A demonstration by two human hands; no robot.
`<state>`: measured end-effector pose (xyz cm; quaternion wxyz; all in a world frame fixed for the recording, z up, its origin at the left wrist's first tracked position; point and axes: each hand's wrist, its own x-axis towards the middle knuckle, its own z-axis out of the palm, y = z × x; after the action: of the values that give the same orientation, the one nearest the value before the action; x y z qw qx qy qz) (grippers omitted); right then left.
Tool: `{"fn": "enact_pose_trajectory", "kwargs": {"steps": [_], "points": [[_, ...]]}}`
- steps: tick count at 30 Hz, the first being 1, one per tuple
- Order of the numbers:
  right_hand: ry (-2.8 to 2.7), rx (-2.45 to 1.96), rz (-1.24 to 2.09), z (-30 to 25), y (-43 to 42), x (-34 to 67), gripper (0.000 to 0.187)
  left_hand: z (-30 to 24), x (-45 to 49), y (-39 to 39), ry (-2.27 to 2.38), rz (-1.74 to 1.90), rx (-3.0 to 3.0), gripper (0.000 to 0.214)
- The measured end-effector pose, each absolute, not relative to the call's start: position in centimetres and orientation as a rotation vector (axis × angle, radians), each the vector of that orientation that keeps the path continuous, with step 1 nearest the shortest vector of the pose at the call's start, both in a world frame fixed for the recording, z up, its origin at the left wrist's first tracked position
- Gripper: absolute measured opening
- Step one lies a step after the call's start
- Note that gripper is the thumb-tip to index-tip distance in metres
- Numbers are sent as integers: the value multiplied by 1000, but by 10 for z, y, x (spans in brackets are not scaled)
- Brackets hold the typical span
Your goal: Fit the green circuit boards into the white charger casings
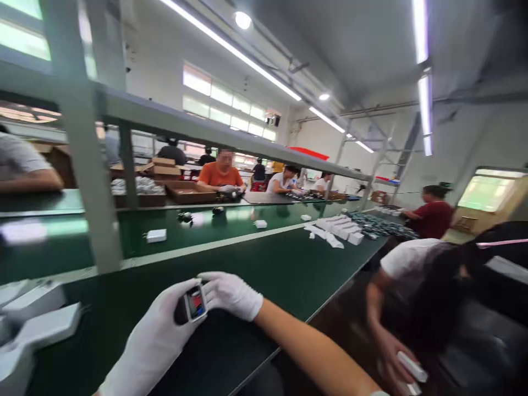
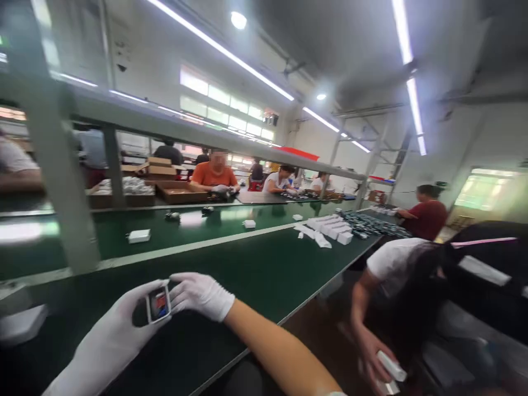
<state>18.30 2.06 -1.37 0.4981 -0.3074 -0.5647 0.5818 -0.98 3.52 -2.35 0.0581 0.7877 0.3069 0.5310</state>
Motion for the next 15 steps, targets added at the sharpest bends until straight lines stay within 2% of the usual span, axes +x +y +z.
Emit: {"fn": "enact_pose_trajectory", "kwargs": {"steps": [4,9,15], "points": [[-1197,-644,1448,-44,38,162,51,-22,-35,13,860,1548,2530,46],[-1155,-685,1422,-47,40,176,45,-2,-29,-2,617,1597,2541,50],[-1189,-752,1386,-38,30,172,39,2,-31,-9,651,1538,2586,48]]}}
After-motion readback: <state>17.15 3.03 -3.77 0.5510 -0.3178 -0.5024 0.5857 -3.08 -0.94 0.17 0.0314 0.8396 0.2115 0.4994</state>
